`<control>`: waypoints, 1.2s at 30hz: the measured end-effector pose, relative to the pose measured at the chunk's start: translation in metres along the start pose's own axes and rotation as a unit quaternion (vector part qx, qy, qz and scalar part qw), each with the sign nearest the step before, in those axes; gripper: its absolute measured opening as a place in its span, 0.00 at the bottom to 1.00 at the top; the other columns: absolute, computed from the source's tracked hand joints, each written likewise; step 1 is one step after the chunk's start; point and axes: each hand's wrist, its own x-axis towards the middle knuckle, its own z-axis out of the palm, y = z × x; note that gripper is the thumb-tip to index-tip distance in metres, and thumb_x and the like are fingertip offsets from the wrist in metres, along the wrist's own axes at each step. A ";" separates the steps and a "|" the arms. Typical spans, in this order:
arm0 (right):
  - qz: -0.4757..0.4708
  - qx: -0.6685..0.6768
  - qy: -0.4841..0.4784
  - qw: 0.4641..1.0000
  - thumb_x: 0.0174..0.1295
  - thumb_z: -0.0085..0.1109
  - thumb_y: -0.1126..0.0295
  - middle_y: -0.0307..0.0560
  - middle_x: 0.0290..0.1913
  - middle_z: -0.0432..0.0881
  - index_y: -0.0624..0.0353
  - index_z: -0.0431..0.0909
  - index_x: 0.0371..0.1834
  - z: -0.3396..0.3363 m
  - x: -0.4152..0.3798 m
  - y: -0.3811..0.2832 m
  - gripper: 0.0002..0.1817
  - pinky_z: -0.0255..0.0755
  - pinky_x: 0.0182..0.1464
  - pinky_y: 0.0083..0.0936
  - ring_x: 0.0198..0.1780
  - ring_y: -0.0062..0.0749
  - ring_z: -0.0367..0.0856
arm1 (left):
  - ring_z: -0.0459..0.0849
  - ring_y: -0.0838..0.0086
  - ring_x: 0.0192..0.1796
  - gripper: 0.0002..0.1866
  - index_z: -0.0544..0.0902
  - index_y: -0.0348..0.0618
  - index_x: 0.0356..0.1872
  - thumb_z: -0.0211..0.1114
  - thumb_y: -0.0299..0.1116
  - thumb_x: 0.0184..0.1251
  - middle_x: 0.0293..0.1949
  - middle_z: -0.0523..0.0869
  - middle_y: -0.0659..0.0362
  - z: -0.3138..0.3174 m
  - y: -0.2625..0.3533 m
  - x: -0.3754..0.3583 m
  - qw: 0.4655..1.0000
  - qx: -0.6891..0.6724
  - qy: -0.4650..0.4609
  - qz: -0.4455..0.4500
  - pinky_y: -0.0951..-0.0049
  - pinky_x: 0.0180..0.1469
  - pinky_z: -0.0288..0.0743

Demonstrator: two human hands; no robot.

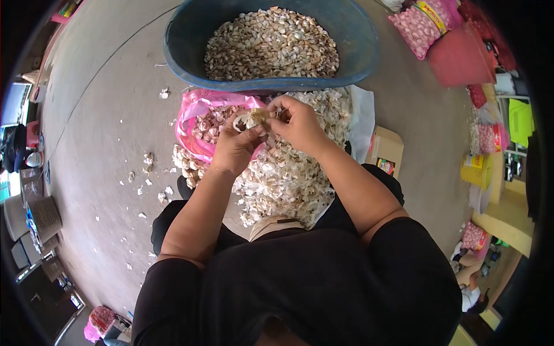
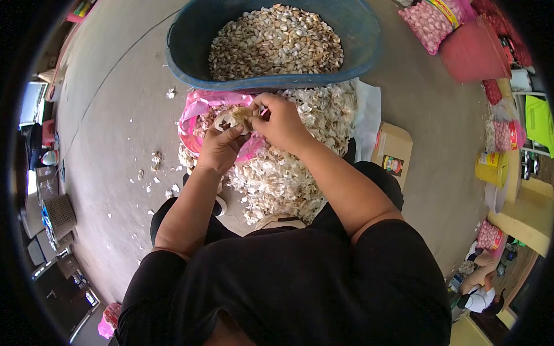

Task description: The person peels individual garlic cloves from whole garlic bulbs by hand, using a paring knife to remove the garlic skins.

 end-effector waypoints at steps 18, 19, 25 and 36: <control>0.048 -0.011 0.040 0.998 0.56 0.52 0.56 0.54 0.43 0.76 0.59 0.62 0.54 -0.024 0.024 0.013 0.26 0.72 0.35 0.26 0.35 0.34 0.78 | 0.78 0.66 0.43 0.14 0.68 0.33 0.46 0.54 0.22 0.57 0.42 0.76 0.52 -0.008 -0.002 0.002 0.996 -0.035 0.082 -0.027 0.69 0.44 0.76; 0.037 -0.059 -0.004 0.998 0.56 0.52 0.57 0.55 0.40 0.76 0.60 0.63 0.52 -0.016 0.017 0.008 0.25 0.71 0.35 0.28 0.34 0.37 0.78 | 0.77 0.66 0.44 0.14 0.68 0.33 0.46 0.52 0.22 0.58 0.44 0.75 0.53 -0.012 -0.004 0.004 0.995 -0.040 0.089 -0.033 0.68 0.45 0.75; -0.019 -0.174 -0.011 0.985 0.54 0.54 0.63 0.58 0.27 0.76 0.61 0.66 0.35 0.022 -0.003 0.008 0.14 0.68 0.32 0.39 0.31 0.53 0.76 | 0.77 0.68 0.43 0.15 0.66 0.35 0.50 0.49 0.26 0.62 0.44 0.75 0.53 -0.006 -0.007 0.003 0.998 0.028 0.061 -0.001 0.69 0.45 0.74; 0.109 0.006 -0.056 0.992 0.49 0.58 0.68 0.57 0.30 0.75 0.65 0.66 0.35 0.011 0.004 0.025 0.15 0.68 0.33 0.31 0.31 0.42 0.76 | 0.77 0.78 0.30 0.17 0.69 0.34 0.44 0.61 0.30 0.56 0.36 0.77 0.58 0.004 0.005 0.003 0.936 0.350 -0.011 0.034 0.80 0.28 0.73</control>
